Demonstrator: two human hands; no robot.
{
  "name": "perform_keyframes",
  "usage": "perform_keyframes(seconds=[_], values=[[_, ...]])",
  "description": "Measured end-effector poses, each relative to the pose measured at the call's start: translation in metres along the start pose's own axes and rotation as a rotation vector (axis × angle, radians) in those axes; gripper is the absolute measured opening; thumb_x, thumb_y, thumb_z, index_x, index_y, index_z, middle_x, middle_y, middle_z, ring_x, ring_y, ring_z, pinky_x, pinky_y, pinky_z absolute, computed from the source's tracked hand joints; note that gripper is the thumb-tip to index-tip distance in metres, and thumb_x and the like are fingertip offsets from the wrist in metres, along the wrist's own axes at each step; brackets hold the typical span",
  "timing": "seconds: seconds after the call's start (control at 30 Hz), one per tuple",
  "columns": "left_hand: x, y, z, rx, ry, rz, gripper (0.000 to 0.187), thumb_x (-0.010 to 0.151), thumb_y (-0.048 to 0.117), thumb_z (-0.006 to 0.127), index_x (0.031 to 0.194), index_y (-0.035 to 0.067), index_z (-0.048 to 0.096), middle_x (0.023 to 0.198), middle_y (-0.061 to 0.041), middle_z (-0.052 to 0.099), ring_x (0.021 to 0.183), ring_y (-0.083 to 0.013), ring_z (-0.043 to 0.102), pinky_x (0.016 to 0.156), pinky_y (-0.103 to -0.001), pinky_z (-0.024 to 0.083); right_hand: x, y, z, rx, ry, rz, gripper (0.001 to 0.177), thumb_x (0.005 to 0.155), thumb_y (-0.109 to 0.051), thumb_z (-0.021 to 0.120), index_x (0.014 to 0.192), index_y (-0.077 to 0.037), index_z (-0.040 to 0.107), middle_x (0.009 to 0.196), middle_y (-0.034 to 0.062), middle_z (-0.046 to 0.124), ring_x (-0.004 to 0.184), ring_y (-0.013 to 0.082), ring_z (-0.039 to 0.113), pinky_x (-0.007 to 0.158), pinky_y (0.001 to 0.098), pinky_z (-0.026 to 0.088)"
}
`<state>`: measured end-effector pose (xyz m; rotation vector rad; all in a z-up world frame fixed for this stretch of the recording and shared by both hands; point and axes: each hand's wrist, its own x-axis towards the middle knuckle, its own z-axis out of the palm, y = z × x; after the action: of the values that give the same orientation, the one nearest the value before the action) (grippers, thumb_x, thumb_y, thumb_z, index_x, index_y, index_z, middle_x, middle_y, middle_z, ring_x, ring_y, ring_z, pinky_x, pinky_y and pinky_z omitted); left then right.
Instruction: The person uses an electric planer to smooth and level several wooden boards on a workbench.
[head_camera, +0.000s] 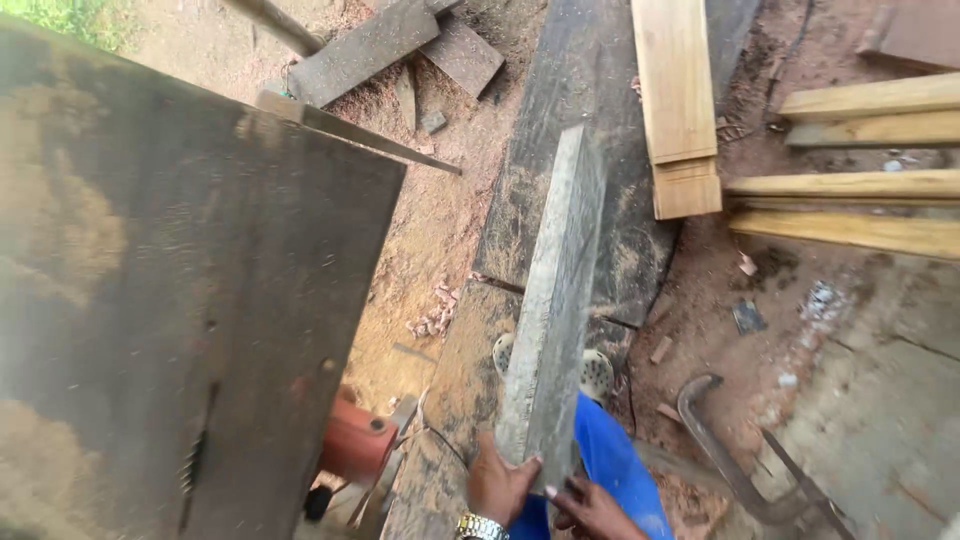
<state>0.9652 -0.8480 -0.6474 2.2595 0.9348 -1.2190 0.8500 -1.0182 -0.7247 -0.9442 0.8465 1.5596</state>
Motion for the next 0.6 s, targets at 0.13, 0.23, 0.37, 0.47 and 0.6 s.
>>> perform_keyframes(seconds=[0.13, 0.23, 0.37, 0.47, 0.6], values=[[-0.056, 0.031, -0.069, 0.217, -0.079, -0.006, 0.076, 0.074, 0.043, 0.083, 0.127, 0.006, 0.044, 0.105, -0.023, 0.071, 0.093, -0.0431, 0.071, 0.083, -0.05, 0.058, -0.041, 0.012, 0.024, -0.233, -0.084, -0.078, 0.052, 0.096, -0.048, 0.064, 0.117, -0.001, 0.07, 0.079, 0.0097, 0.07, 0.066, 0.0196, 0.059, 0.058, 0.0346, 0.047], [-0.074, 0.056, -0.1, 0.364, -0.117, 0.004, 0.069, 0.077, 0.039, 0.08, 0.126, 0.005, 0.044, 0.103, -0.023, 0.071, 0.092, -0.0421, 0.072, 0.083, -0.051, 0.059, -0.052, 0.011, 0.001, -0.277, 0.082, -0.403, 0.047, 0.093, -0.043, 0.072, 0.116, -0.002, 0.071, 0.086, 0.0086, 0.077, 0.078, 0.0152, 0.068, 0.07, 0.0349, 0.058], [-0.1, 0.062, -0.121, 0.544, -0.077, 0.113, 0.066, 0.078, 0.036, 0.082, 0.124, 0.006, 0.045, 0.108, -0.023, 0.068, 0.092, -0.0424, 0.071, 0.082, -0.051, 0.059, -0.11, -0.028, -0.031, -0.424, 0.438, -0.404, 0.057, 0.087, -0.04, 0.072, 0.132, -0.006, 0.064, 0.112, 0.0151, 0.078, 0.098, 0.0241, 0.076, 0.088, 0.0396, 0.058], [-0.099, 0.094, -0.13, 0.609, -0.047, 0.223, 0.069, 0.077, 0.033, 0.083, 0.127, 0.007, 0.043, 0.113, -0.023, 0.065, 0.094, -0.0424, 0.07, 0.083, -0.052, 0.057, -0.135, -0.048, -0.07, -0.368, 0.565, -0.314, 0.063, 0.085, -0.04, 0.074, 0.137, -0.007, 0.06, 0.114, 0.0171, 0.078, 0.103, 0.0274, 0.076, 0.093, 0.0404, 0.057], [-0.094, 0.117, -0.132, 0.724, -0.07, 0.225, 0.066, 0.08, 0.036, 0.082, 0.125, 0.008, 0.043, 0.117, -0.021, 0.064, 0.099, -0.0403, 0.07, 0.085, -0.052, 0.057, -0.144, -0.039, -0.099, -0.361, 0.641, -0.345, 0.076, 0.082, -0.034, 0.078, 0.145, -0.004, 0.049, 0.118, 0.0201, 0.074, 0.107, 0.0314, 0.074, 0.096, 0.0419, 0.056]])
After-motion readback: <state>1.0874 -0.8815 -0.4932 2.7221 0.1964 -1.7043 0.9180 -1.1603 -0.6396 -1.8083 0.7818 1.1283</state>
